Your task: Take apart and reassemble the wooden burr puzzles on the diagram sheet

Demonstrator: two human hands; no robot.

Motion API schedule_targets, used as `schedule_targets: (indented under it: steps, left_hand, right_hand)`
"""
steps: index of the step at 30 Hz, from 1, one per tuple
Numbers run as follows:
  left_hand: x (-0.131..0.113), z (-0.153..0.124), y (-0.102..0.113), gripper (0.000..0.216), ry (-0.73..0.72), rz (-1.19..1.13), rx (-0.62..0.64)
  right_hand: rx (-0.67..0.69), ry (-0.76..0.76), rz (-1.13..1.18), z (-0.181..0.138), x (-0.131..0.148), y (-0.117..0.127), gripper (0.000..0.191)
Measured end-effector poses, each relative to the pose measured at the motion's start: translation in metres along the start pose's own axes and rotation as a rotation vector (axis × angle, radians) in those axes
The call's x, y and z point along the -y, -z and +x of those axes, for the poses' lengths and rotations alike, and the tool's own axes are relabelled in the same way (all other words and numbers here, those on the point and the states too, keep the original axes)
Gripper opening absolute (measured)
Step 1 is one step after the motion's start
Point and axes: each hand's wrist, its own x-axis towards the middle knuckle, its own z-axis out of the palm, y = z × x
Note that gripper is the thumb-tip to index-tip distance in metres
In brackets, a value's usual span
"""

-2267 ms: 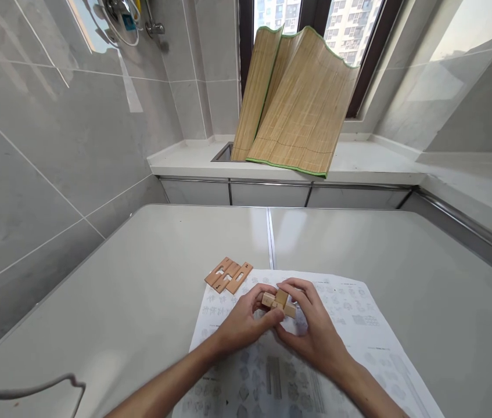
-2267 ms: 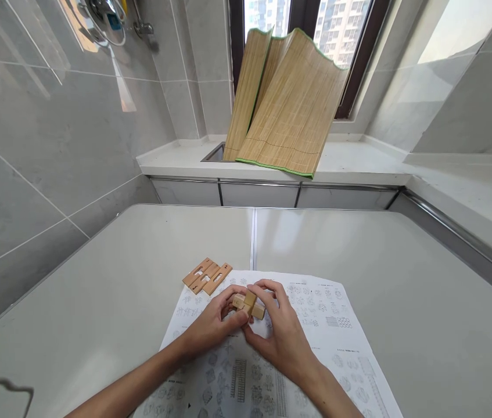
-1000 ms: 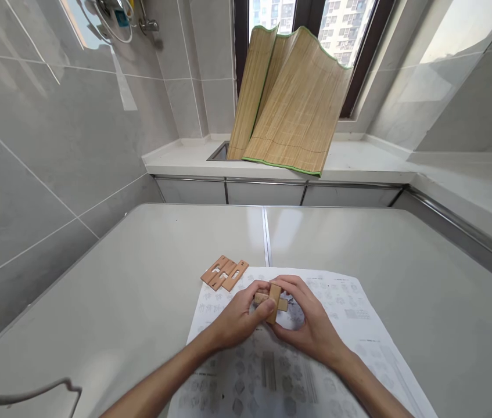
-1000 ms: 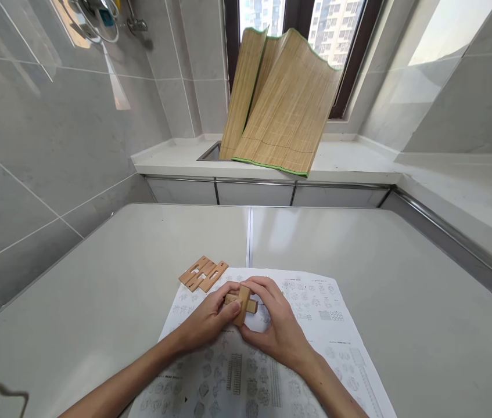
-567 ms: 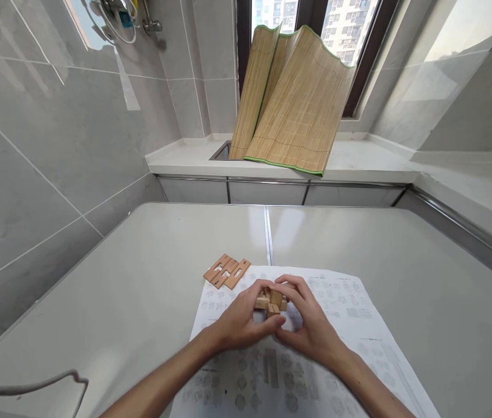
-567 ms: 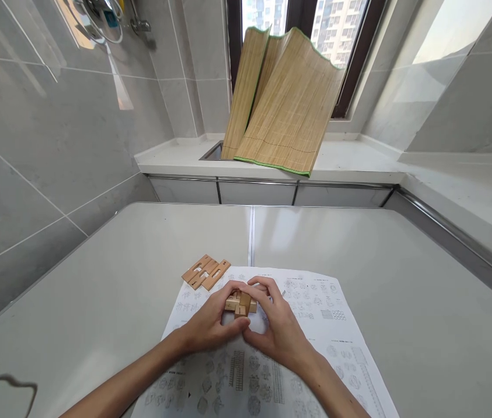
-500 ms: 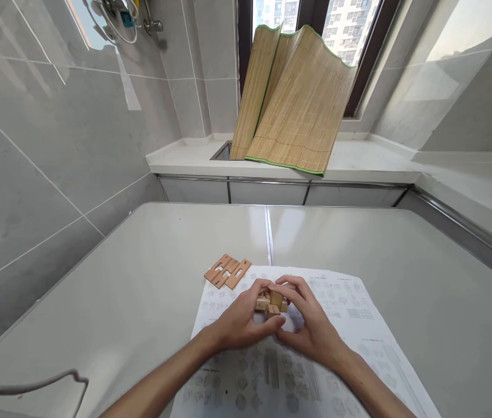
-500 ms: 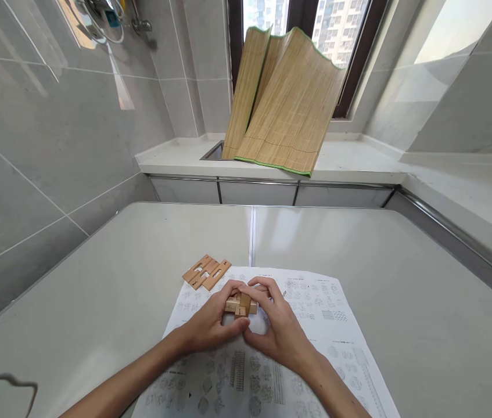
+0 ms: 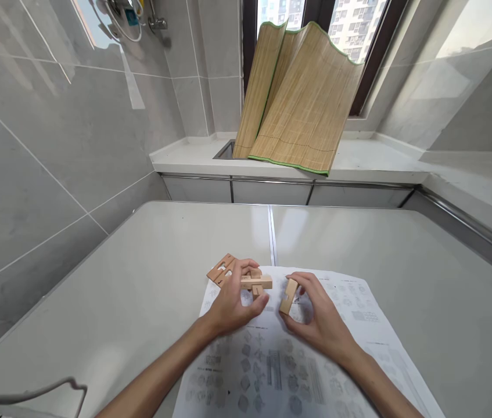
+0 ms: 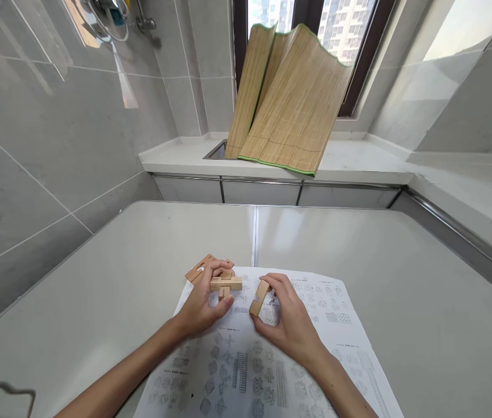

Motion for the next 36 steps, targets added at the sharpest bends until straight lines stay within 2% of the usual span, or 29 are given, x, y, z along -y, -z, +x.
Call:
schedule_targets:
  steps: [6,12,14,19,22,26,31,36]
  left_hand:
    - [-0.008,-0.005,-0.009,0.068,-0.066,0.192,0.081]
    - [-0.003,-0.005,-0.012,0.07,-0.137,0.229,0.146]
    - [0.0,-0.005,-0.012,0.068,-0.134,0.23,0.155]
    - [0.002,-0.006,-0.013,0.068,-0.181,0.233,0.182]
    - [0.002,-0.006,-0.013,0.067,-0.217,0.226,0.21]
    - [0.003,-0.004,-0.011,0.063,-0.223,0.23,0.214]
    - [0.005,0.0,-0.007,0.069,-0.17,0.254,0.146]
    - [0.007,0.004,-0.001,0.065,-0.15,0.307,0.207]
  right_hand:
    - [0.071,0.002,-0.144,-0.002,-0.012,-0.009,0.052]
    - [0.096,0.005,-0.139,-0.003,-0.017,-0.006,0.063]
    - [0.102,-0.016,-0.058,-0.001,-0.014,-0.003,0.056]
    - [0.051,-0.038,0.081,0.005,-0.006,0.003,0.022]
    - [0.062,-0.017,0.108,0.005,-0.004,0.004,0.017]
    - [0.093,-0.02,0.193,0.005,0.001,0.005,0.021]
    - [0.028,-0.16,0.403,0.009,0.005,0.011,0.028]
    - [-0.082,-0.334,0.49,0.012,0.002,0.016,0.032]
